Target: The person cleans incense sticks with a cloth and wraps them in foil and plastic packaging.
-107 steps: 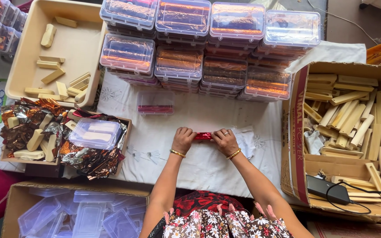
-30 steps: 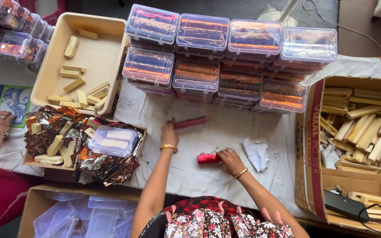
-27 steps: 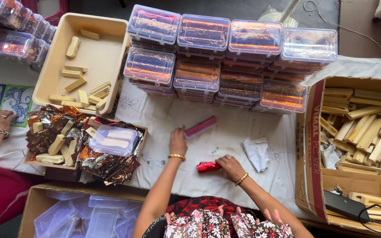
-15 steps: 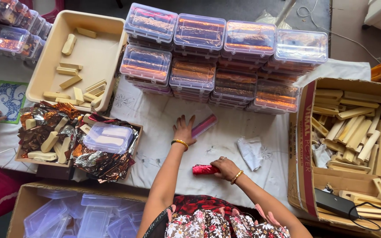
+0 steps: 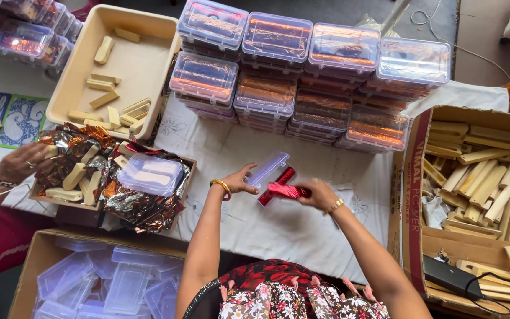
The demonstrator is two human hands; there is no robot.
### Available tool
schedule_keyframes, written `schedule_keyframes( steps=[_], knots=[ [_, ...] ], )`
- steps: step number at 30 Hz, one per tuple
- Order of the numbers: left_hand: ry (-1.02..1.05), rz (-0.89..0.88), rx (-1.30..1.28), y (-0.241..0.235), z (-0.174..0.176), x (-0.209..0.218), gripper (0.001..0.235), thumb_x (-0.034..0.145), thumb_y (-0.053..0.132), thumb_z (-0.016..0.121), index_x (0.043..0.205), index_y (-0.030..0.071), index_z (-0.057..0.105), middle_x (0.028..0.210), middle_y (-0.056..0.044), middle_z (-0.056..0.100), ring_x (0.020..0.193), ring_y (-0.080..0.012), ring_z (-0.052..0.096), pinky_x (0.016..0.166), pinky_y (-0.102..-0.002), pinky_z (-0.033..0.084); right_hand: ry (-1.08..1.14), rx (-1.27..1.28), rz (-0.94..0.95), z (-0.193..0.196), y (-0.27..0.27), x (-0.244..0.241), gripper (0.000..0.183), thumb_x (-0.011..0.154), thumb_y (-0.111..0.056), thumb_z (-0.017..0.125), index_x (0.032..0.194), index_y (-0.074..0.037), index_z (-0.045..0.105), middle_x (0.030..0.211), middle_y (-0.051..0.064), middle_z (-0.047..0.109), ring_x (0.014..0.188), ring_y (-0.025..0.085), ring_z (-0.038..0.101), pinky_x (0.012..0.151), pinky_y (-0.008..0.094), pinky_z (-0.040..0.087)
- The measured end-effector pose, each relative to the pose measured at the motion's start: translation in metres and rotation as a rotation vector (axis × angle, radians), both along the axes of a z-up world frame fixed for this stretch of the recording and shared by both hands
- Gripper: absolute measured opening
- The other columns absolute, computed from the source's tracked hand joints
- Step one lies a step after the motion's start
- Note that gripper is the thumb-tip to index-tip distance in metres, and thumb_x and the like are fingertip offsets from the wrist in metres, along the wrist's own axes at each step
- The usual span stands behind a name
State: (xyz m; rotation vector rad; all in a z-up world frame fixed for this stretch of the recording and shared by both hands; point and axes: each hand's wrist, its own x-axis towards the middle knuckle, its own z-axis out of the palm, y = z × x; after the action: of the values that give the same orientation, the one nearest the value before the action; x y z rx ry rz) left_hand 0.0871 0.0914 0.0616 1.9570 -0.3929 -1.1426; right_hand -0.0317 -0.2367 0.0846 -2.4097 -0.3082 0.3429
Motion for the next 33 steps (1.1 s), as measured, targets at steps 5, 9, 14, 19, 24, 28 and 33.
schedule_keyframes(
  steps=[5,9,14,19,24,28,33],
  knots=[
    [0.027,0.014,-0.011,-0.002,-0.013,-0.003,0.127,0.059,0.043,0.092,0.163,0.026,0.020,0.153,-0.027,0.045,0.139,-0.0362,0.050,0.114,-0.042,0.040,-0.153,-0.149,0.219,-0.011,0.038,0.071,0.043,0.071,-0.021,0.081,0.113,-0.016,0.071,0.099,0.010,0.074,0.096,0.035,0.068,0.088,0.046,0.054],
    [0.052,0.043,-0.044,0.000,-0.011,-0.004,0.128,0.059,0.041,0.092,0.163,0.025,0.019,0.153,-0.028,0.045,0.140,-0.0362,0.049,0.115,-0.042,0.039,-0.083,-0.199,0.313,-0.025,0.066,0.096,0.043,0.074,-0.017,0.080,0.115,-0.016,0.070,0.112,0.014,0.071,0.103,0.037,0.068,0.086,0.046,0.056],
    [0.110,0.170,-0.212,0.013,-0.036,-0.002,0.106,0.070,0.028,0.089,0.158,0.020,0.031,0.147,-0.024,0.050,0.133,-0.0292,0.054,0.111,-0.038,0.045,0.000,-0.298,0.452,-0.021,0.078,0.106,0.046,0.073,-0.015,0.081,0.118,-0.017,0.070,0.113,0.015,0.071,0.106,0.036,0.068,0.091,0.045,0.054],
    [0.049,0.500,-0.460,0.020,-0.081,0.002,0.055,0.087,0.013,0.080,0.139,0.008,0.065,0.129,-0.016,0.067,0.109,-0.0190,0.062,0.093,-0.033,0.053,0.286,-0.312,0.401,0.009,0.090,0.113,0.056,0.076,-0.012,0.082,0.128,-0.012,0.060,0.110,0.015,0.072,0.109,0.035,0.067,0.090,0.045,0.054],
    [-0.411,0.819,-0.313,0.015,-0.067,-0.005,0.040,0.090,0.009,0.076,0.130,0.010,0.071,0.119,-0.009,0.071,0.098,-0.0144,0.067,0.089,-0.031,0.057,0.430,-0.239,0.452,-0.038,0.083,0.119,0.041,0.078,-0.011,0.080,0.118,-0.012,0.069,0.113,0.009,0.073,0.110,0.029,0.069,0.092,0.041,0.055],
    [-0.572,0.950,-0.245,0.002,-0.038,-0.023,0.052,0.082,0.008,0.077,0.132,0.011,0.064,0.121,-0.009,0.064,0.099,-0.0185,0.065,0.089,-0.034,0.056,0.057,-0.313,0.605,-0.009,0.091,0.110,0.035,0.070,-0.013,0.084,0.104,-0.016,0.078,0.116,0.004,0.069,0.120,0.030,0.055,0.101,0.039,0.047],
    [-0.768,1.071,0.004,-0.013,-0.032,-0.060,0.065,0.081,0.011,0.080,0.141,0.012,0.055,0.116,-0.011,0.060,0.106,-0.0275,0.060,0.097,-0.044,0.049,-0.002,-0.362,0.493,-0.019,0.088,0.101,0.026,0.076,-0.014,0.079,0.101,-0.021,0.081,0.111,0.003,0.070,0.119,0.026,0.057,0.101,0.044,0.044]
  ],
)
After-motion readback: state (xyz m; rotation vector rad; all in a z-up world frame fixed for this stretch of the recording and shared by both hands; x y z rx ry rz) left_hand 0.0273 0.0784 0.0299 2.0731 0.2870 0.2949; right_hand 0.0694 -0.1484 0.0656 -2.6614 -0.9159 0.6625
